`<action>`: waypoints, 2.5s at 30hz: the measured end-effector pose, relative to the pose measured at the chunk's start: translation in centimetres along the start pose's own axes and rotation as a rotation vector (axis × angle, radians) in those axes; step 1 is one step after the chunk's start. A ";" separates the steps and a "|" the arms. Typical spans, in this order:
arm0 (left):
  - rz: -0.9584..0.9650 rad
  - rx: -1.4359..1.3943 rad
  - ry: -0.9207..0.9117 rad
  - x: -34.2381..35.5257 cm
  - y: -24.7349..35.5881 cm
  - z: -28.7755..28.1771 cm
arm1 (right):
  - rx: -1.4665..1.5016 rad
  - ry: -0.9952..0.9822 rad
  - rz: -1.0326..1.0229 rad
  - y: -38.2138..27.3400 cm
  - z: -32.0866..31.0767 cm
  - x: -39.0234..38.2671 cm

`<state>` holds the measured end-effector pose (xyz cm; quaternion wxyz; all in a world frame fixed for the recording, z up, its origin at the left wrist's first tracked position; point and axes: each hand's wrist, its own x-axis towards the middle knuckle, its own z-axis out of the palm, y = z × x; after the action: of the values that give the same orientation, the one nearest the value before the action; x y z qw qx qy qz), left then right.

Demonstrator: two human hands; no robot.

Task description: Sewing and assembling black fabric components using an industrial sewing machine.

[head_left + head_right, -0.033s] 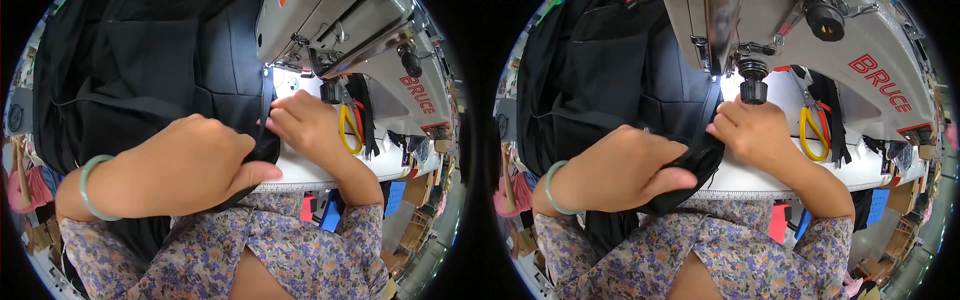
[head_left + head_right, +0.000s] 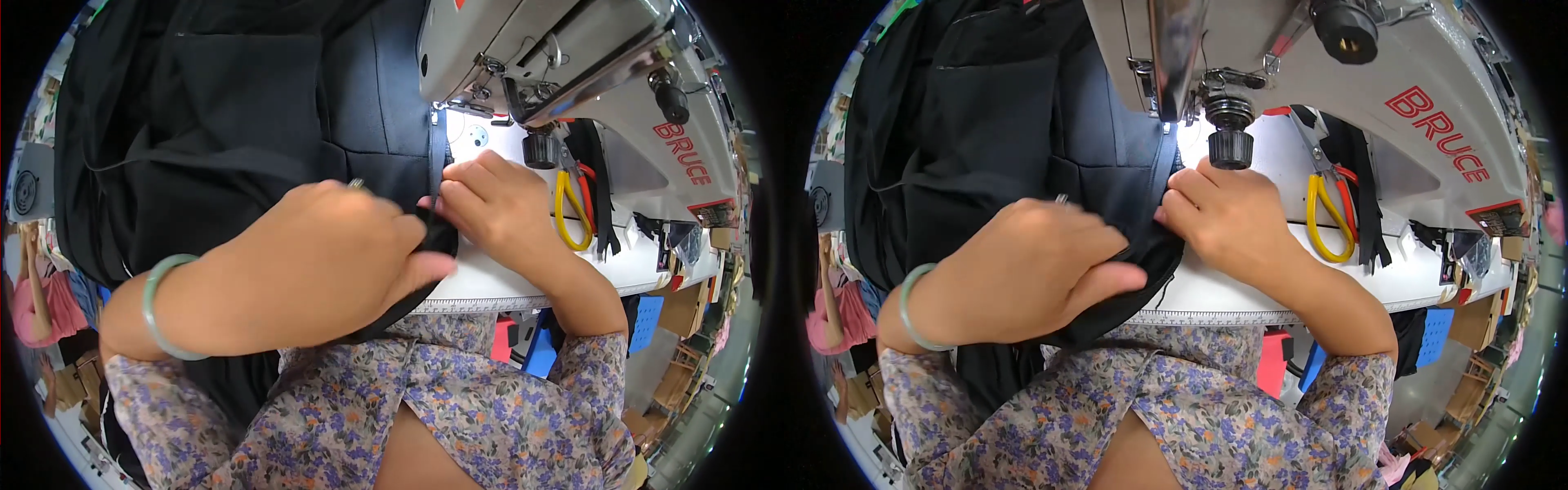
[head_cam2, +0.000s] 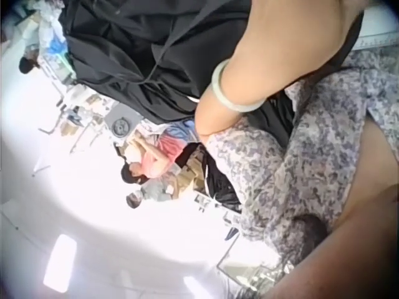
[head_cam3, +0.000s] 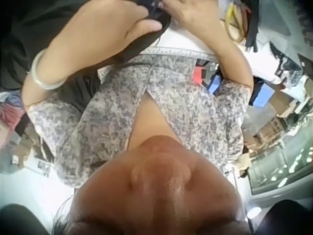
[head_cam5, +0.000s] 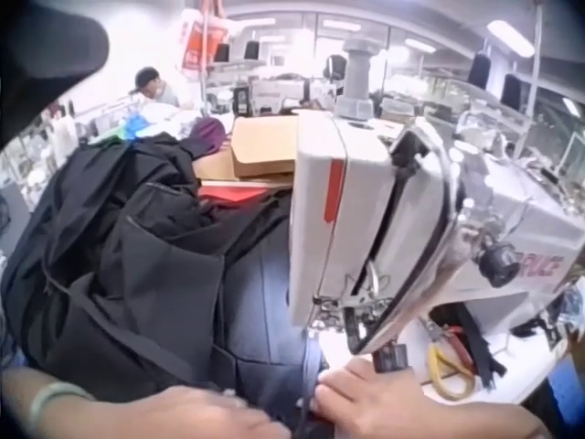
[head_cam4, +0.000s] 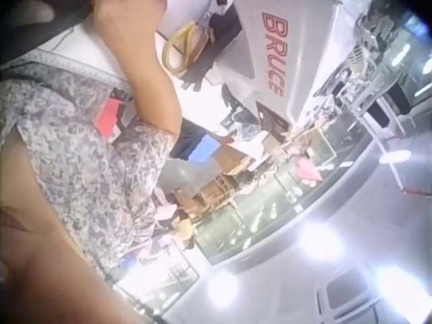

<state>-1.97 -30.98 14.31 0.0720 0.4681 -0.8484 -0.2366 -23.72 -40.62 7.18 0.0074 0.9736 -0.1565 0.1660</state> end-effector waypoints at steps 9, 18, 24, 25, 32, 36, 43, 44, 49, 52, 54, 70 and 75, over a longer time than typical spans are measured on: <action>0.168 0.099 0.538 3.5 -7.2 5.4 | -0.092 -0.009 0.110 0.4 1.0 -0.4; 0.330 0.359 0.405 3.6 -8.7 3.6 | -0.035 -0.030 0.145 -0.3 0.0 0.6; 0.286 0.339 0.380 2.8 -7.4 3.1 | 0.113 0.040 0.302 0.2 -0.9 0.8; 0.271 0.326 0.350 2.7 -7.4 2.7 | 0.096 0.060 0.286 -0.1 -0.6 1.3; 0.417 0.229 0.460 2.6 -7.9 3.9 | 0.028 0.255 0.132 -0.2 -0.8 1.6; 0.395 0.157 0.439 2.6 -7.8 3.8 | 0.065 0.154 -0.064 -0.1 -0.6 1.6; 0.359 0.165 0.442 2.8 -7.6 4.3 | 0.059 0.072 -0.013 -0.7 -0.9 1.0; 0.377 0.187 0.496 3.0 -7.5 4.4 | 0.056 0.049 0.005 -0.8 -1.0 1.0; 0.402 0.232 0.438 3.3 -7.6 3.9 | 0.064 0.051 0.030 -0.8 -0.9 0.5; 0.392 0.191 0.421 3.3 -7.7 3.9 | 0.045 0.012 -0.007 -1.0 -1.2 0.5; 0.386 0.160 0.429 3.4 -7.9 4.1 | 0.051 0.017 -0.014 -1.1 -1.3 0.4; 0.478 0.096 0.390 6.1 -12.0 1.2 | 0.017 0.017 0.187 0.2 0.5 2.4; 0.401 0.142 0.350 6.9 -12.1 0.4 | 0.588 -0.205 0.759 0.9 1.6 1.9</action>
<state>3.28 -42.05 7.64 0.2299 0.3283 -0.9132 -0.0731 -21.75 -42.21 6.27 -0.3444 0.8199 -0.4469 0.0973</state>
